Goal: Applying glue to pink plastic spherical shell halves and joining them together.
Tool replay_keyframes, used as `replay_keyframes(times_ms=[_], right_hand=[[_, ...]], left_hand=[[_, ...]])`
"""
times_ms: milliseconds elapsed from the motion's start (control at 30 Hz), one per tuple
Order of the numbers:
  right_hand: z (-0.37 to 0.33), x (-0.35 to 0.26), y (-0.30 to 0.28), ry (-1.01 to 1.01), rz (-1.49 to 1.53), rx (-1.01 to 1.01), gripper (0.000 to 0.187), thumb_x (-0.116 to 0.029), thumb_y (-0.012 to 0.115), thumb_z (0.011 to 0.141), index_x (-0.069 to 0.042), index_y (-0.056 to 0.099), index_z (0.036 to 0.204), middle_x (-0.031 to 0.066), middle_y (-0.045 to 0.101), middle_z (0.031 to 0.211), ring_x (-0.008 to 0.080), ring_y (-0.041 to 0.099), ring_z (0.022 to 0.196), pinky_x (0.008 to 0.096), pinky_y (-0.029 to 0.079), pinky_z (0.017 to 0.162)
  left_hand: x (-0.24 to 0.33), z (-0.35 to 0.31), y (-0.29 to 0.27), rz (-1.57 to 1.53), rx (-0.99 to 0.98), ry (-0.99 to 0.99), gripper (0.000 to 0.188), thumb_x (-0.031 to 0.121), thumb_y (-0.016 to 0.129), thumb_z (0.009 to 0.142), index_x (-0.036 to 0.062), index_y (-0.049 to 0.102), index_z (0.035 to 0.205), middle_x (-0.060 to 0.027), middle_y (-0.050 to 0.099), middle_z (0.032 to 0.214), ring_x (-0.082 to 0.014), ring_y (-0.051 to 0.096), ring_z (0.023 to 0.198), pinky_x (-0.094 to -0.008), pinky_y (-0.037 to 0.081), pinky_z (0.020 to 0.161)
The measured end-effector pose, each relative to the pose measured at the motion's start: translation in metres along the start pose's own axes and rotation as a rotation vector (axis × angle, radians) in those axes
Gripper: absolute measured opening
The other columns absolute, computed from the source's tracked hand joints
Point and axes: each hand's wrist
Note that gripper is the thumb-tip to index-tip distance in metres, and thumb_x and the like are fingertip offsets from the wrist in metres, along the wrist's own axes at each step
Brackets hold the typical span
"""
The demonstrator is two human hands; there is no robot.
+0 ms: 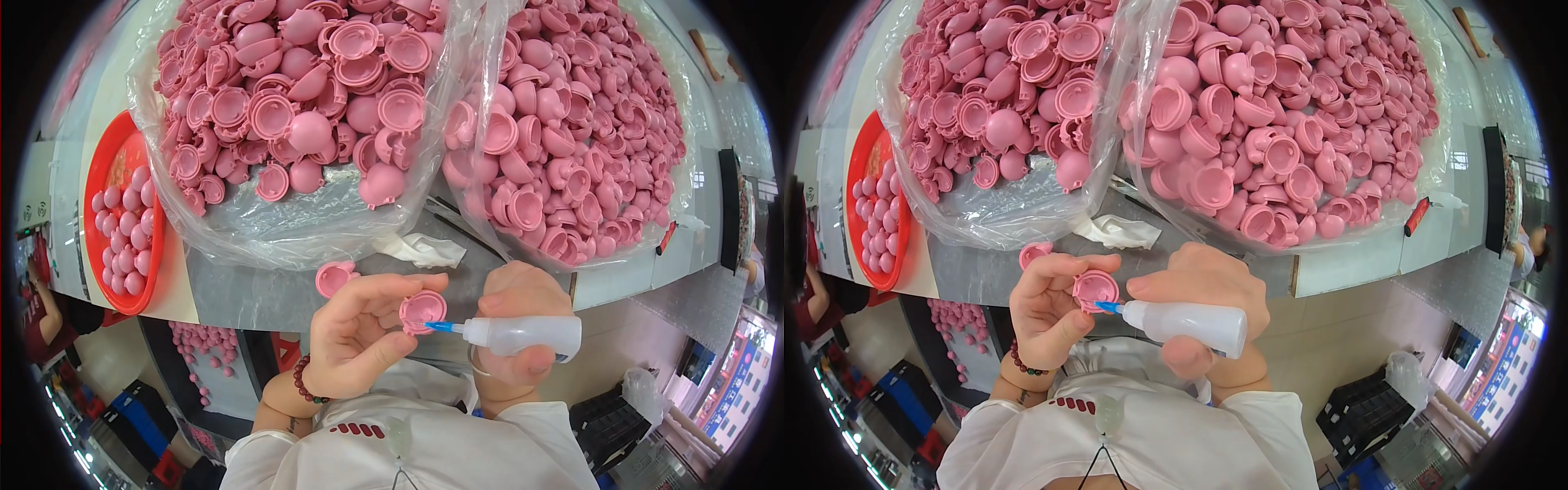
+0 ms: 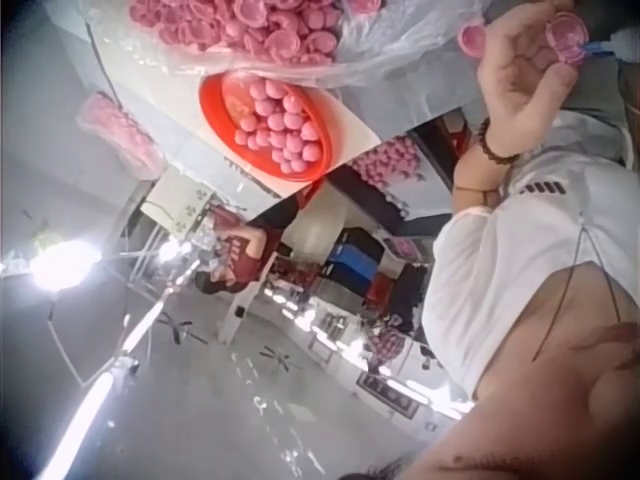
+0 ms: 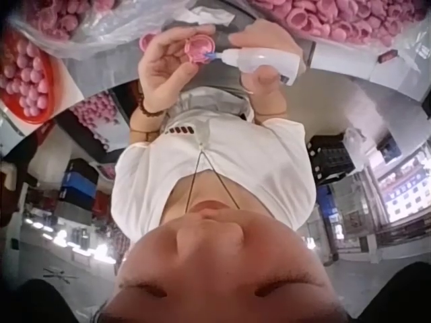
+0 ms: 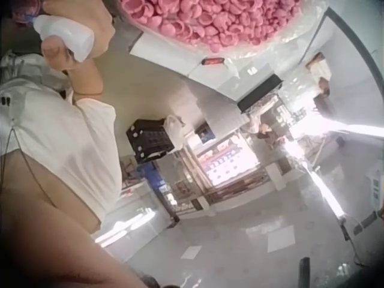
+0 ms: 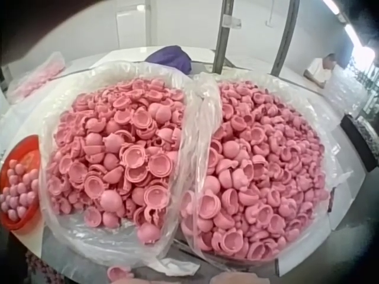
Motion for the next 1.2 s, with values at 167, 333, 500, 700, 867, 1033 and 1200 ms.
replay_keyframes(times_ms=[167,333,500,700,867,1033,1200], right_hand=[[-0.001,-0.001,0.000,0.021,-0.005,-0.006,0.051,-0.046,0.049,0.080,0.003,0.060,0.072,0.0065,0.058,0.061,0.0147,0.041,0.042,0.0247,0.030,0.037],[0.000,-0.002,0.001,0.023,-0.015,0.022,0.053,-0.048,0.047,0.080,0.003,0.060,0.073,0.0063,0.057,0.060,0.0146,0.041,0.042,0.0250,0.030,0.037],[0.000,-0.003,0.001,0.047,-0.013,0.029,0.054,-0.048,0.046,0.081,0.003,0.060,0.072,0.0065,0.057,0.060,0.0145,0.042,0.042,0.0250,0.030,0.037],[-0.003,-0.002,0.004,0.058,-0.009,0.033,0.057,-0.051,0.042,0.082,0.003,0.058,0.073,0.0063,0.049,0.058,0.0135,0.039,0.043,0.0241,0.026,0.037],[-0.002,0.000,0.005,0.037,-0.003,0.014,0.058,-0.051,0.039,0.082,0.003,0.056,0.073,0.0060,0.041,0.057,0.0125,0.035,0.043,0.0231,0.023,0.038],[-0.002,-0.006,0.003,0.096,-0.011,0.044,0.056,-0.052,0.042,0.081,0.001,0.056,0.070,0.0053,0.042,0.057,0.0128,0.036,0.043,0.0240,0.024,0.038],[-0.010,-0.003,-0.015,0.018,0.113,0.107,0.052,-0.050,0.050,0.078,0.002,0.058,0.083,0.0080,0.055,0.064,0.0174,0.047,0.051,0.0276,0.035,0.043]], left_hand=[[0.001,-0.001,0.000,-0.017,0.006,-0.007,0.041,-0.009,0.048,0.078,-0.0030,0.036,0.117,-0.0230,0.038,0.123,-0.0228,0.040,0.114,-0.0329,0.033,0.094],[0.001,0.000,0.000,-0.005,-0.001,-0.007,0.041,-0.009,0.049,0.078,-0.0033,0.036,0.116,-0.0229,0.039,0.122,-0.0237,0.039,0.115,-0.0334,0.032,0.095],[0.000,0.000,0.000,0.019,-0.007,0.006,0.041,-0.009,0.049,0.078,-0.0037,0.036,0.116,-0.0226,0.039,0.122,-0.0240,0.039,0.115,-0.0332,0.033,0.094],[0.000,-0.001,-0.001,0.023,-0.007,0.008,0.041,-0.009,0.049,0.078,-0.0039,0.036,0.116,-0.0225,0.039,0.122,-0.0238,0.039,0.115,-0.0329,0.033,0.094],[0.001,-0.002,-0.001,0.033,0.002,0.018,0.041,-0.009,0.049,0.078,-0.0040,0.036,0.116,-0.0229,0.039,0.122,-0.0231,0.040,0.114,-0.0330,0.033,0.094],[0.001,0.001,0.003,0.045,0.009,0.012,0.041,-0.009,0.049,0.077,-0.0039,0.036,0.115,-0.0229,0.040,0.121,-0.0228,0.041,0.113,-0.0329,0.034,0.093],[-0.009,-0.003,0.010,0.085,0.174,0.050,0.038,0.007,0.054,0.077,-0.0012,0.037,0.110,-0.0228,0.043,0.115,-0.0224,0.054,0.090,-0.0362,0.044,0.079]])
Point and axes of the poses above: each hand's wrist, its own z-axis towards the middle knuckle, its own y-axis out of the palm, x = y × z
